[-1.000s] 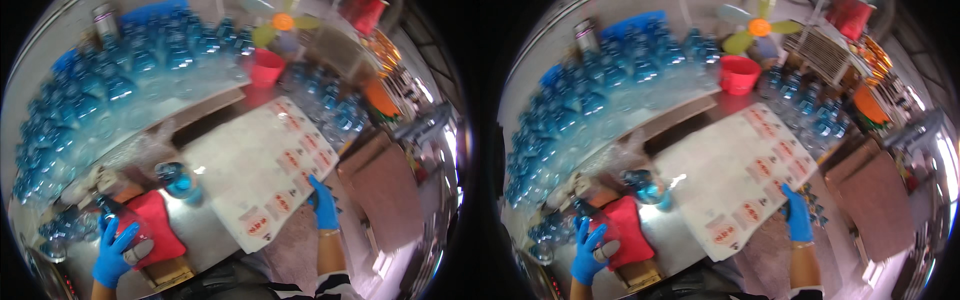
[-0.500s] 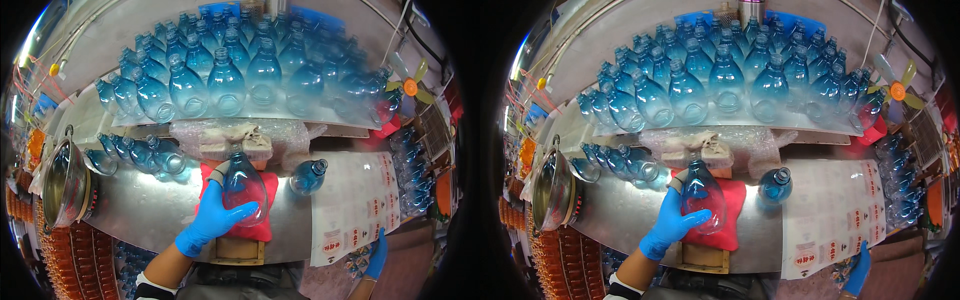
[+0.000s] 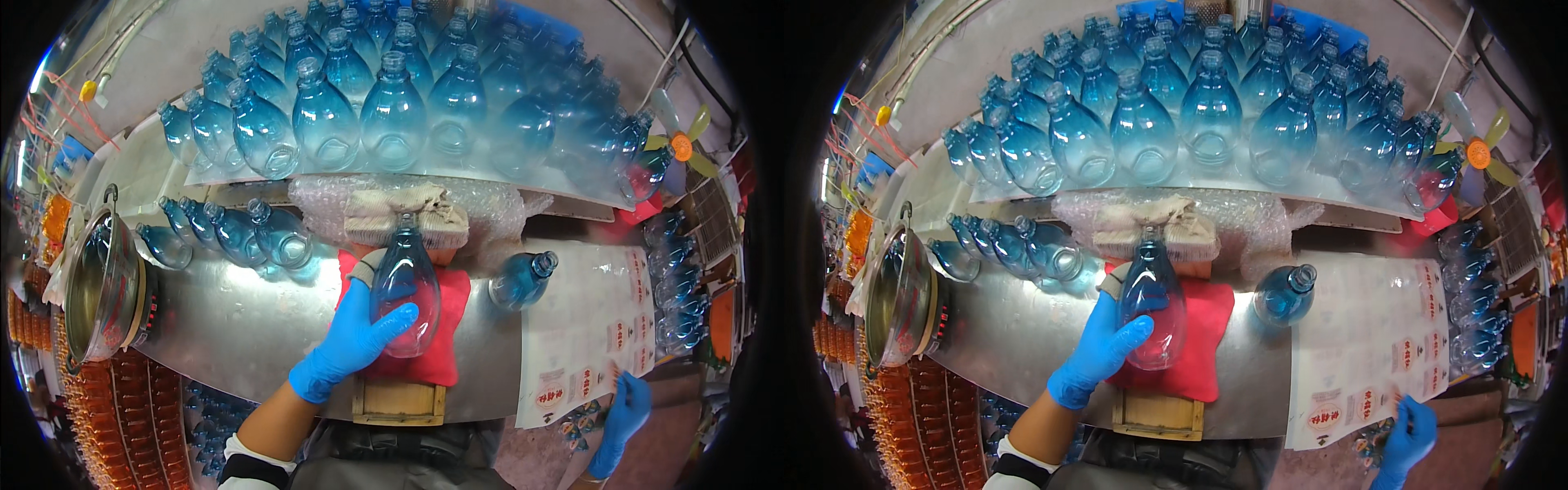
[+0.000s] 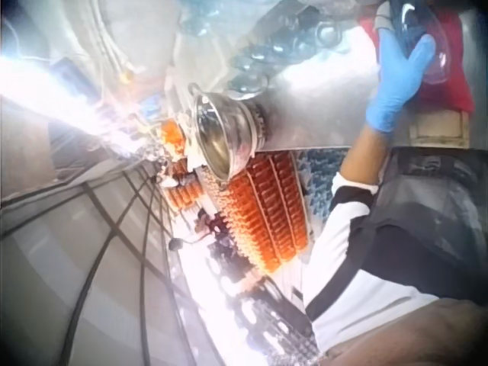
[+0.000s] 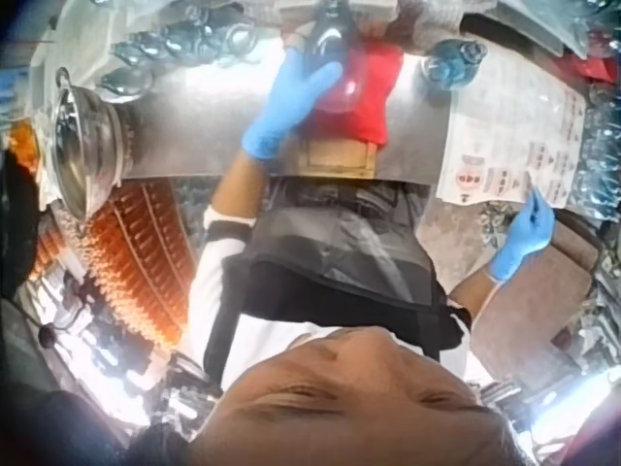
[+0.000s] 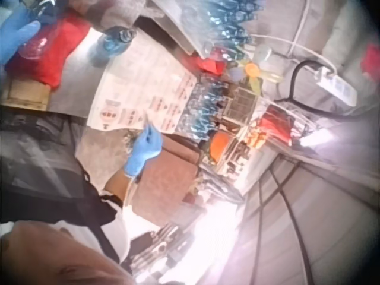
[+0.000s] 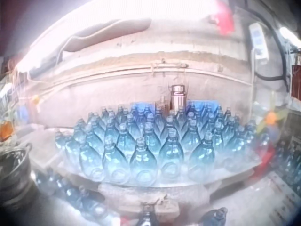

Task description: The person applies circular labels to the bodies of blue glass bottles. They pick up a bottle, place it on a red cloth, align a label, and smooth it down with a green tool. The process is repeated for multiple bottles in a production setting.

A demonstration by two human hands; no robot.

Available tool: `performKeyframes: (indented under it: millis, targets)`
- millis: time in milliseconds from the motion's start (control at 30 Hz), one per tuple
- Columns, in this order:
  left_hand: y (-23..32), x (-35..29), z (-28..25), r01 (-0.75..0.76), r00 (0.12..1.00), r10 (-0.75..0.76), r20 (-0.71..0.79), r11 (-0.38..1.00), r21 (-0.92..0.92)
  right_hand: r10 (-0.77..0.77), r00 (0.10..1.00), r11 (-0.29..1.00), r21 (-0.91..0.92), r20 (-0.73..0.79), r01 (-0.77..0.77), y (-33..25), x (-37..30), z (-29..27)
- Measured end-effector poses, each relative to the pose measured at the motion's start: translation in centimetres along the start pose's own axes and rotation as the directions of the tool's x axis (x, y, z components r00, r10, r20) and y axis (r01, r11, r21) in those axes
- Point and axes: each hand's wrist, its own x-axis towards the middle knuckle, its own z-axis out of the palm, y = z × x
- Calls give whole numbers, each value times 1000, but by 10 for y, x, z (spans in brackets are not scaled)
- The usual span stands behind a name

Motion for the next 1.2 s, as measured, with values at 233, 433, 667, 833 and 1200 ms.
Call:
performKeyframes:
  millis: [233, 433, 667, 833, 1200]
  targets:
    - [0, -6, 1, 52, 995, -60, -80, 994, -101, -616, 581, 646, 763, 531, -12, -206, 77, 67]
    - [-11, -7, -11, 83, 996, -68, 59, 941, -329, -636, 397, 667, 730, 661, -147, -259, 108, 113]
    - [3, -16, -3, -46, 997, 47, 54, 999, -7, -672, 335, 711, 702, 661, 38, -278, 123, 118]
    - [-1, -13, 2, -10, 1000, 10, 1, 999, -37, -579, 487, 749, 662, 655, -1, -280, 129, 132]
    - [21, 12, -14, 307, 951, -307, 48, 907, -289, -98, 612, 329, 606, 784, -724, -247, 19, 128]
